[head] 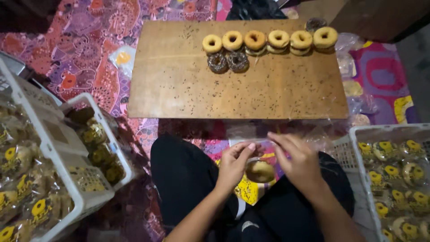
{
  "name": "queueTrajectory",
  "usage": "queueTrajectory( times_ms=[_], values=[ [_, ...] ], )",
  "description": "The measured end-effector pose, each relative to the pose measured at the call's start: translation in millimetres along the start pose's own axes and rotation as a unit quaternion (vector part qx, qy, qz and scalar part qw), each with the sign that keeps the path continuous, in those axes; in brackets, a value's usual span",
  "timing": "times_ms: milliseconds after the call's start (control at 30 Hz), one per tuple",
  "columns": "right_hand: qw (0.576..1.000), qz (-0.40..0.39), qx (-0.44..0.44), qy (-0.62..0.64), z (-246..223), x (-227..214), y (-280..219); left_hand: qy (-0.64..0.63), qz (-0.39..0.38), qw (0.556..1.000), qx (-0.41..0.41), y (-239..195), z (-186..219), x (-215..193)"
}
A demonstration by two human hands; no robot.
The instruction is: The person sits on the floor and packages donuts into clear plastic bags. They pick up donuts from a wooden board, place them into bags, and then put the sealed bags into a white plastic crate.
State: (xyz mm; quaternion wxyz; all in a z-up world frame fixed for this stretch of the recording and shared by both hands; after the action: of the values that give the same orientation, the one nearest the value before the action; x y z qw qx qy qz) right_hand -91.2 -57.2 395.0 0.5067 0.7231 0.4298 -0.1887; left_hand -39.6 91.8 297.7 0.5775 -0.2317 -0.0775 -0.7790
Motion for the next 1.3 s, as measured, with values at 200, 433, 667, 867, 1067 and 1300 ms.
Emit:
queueTrajectory(
  times_ms=[200, 433, 667, 867, 1067, 1300],
  values=[
    [0.945, -0.207, -0.234, -0.095, -4, -22, -18, 0.382, -0.150, 0.910, 0.050, -55, 34, 17],
    [0.899, -0.369, -0.137, 0.195, 29, 43, -64, 0.214, -0.266, 0.940, 0.004, -50, 63, -3],
    [0.665, 0.005, 0.437, 0.605, -25, 107, -132, 0.003, 0.067, 0.997, -0.028, -43, 8, -50],
    [0.738, -0.065, 0.426, 0.519, -41, 179, -76, 0.096, 0.263, 0.946, 0.161, -41, 31, -130],
    [0.743, -0.120, 0.404, 0.521, -87, 190, -47, 0.164, 0.288, 0.941, 0.062, -46, 69, -164],
    [0.912, -0.073, 0.180, 0.362, -71, 212, -39, 0.315, 0.374, 0.862, 0.134, -78, 59, -215]
  ],
)
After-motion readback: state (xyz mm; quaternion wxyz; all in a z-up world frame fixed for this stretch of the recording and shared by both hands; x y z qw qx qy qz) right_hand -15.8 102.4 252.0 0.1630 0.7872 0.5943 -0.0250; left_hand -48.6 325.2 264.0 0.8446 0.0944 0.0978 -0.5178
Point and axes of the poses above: each hand's wrist, its own y-axis towards the middle knuckle, its own x-axis out of the palm, z = x × y, the point moved 5 cm from there along y, towards the middle knuckle, and after that the axes turned 13 degrees about z, right-handed, at the moved point
